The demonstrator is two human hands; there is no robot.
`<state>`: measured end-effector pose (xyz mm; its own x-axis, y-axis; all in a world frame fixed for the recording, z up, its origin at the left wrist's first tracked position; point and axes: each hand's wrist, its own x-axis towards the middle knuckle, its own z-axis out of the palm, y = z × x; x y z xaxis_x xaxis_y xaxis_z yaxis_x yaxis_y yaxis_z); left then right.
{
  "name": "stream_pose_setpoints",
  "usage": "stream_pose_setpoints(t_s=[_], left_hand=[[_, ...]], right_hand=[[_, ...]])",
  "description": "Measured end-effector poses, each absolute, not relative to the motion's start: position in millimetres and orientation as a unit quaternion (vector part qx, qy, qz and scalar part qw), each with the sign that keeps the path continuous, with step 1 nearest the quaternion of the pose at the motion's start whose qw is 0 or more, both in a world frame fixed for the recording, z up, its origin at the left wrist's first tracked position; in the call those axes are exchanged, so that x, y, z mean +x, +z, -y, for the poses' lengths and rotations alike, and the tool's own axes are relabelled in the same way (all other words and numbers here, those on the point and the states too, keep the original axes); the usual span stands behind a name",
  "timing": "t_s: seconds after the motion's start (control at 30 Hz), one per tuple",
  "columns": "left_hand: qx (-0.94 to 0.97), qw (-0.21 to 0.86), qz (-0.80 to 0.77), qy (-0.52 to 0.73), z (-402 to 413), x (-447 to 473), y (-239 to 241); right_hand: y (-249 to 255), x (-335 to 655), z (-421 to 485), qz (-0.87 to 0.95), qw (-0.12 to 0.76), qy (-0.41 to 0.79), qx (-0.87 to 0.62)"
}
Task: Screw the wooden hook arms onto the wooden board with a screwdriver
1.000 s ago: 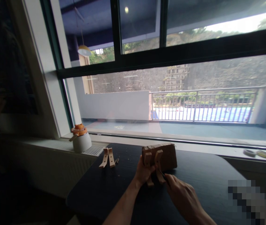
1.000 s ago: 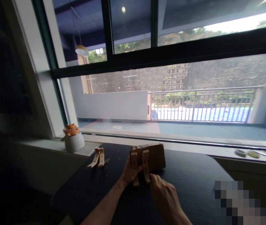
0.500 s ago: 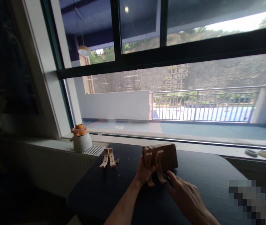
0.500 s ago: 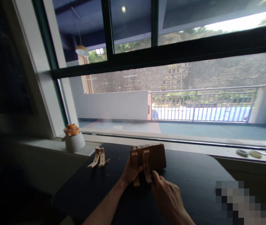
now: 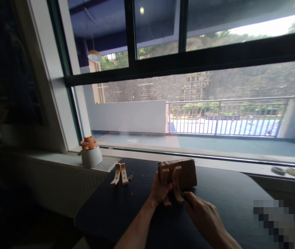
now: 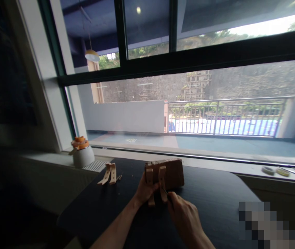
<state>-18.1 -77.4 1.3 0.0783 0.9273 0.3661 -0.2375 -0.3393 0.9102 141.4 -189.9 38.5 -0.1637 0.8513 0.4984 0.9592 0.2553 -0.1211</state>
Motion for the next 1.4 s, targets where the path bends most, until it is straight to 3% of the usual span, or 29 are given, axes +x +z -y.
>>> stream_pose_setpoints(t_s=[0.3, 0.57, 1.13, 1.4], left_hand=[[0.557, 0.487, -0.309, 0.597, 77.0, -18.4, -0.1], [0.556, 0.486, -0.317, 0.595, 73.3, -17.7, -4.6], [0.559, 0.475, -0.327, 0.596, 78.6, -18.4, 2.2], [0.549, 0.48, -0.33, 0.599, 77.9, -17.3, 1.3]], right_hand=[[37.6, 141.6, 188.4, 0.715, 0.245, -0.052, -0.653], [41.2, 138.6, 191.5, 0.763, 0.161, -0.131, -0.612], [49.3, 143.9, 176.7, 0.7, 0.219, 0.036, -0.679], [51.3, 153.2, 186.8, 0.728, 0.192, 0.026, -0.658]])
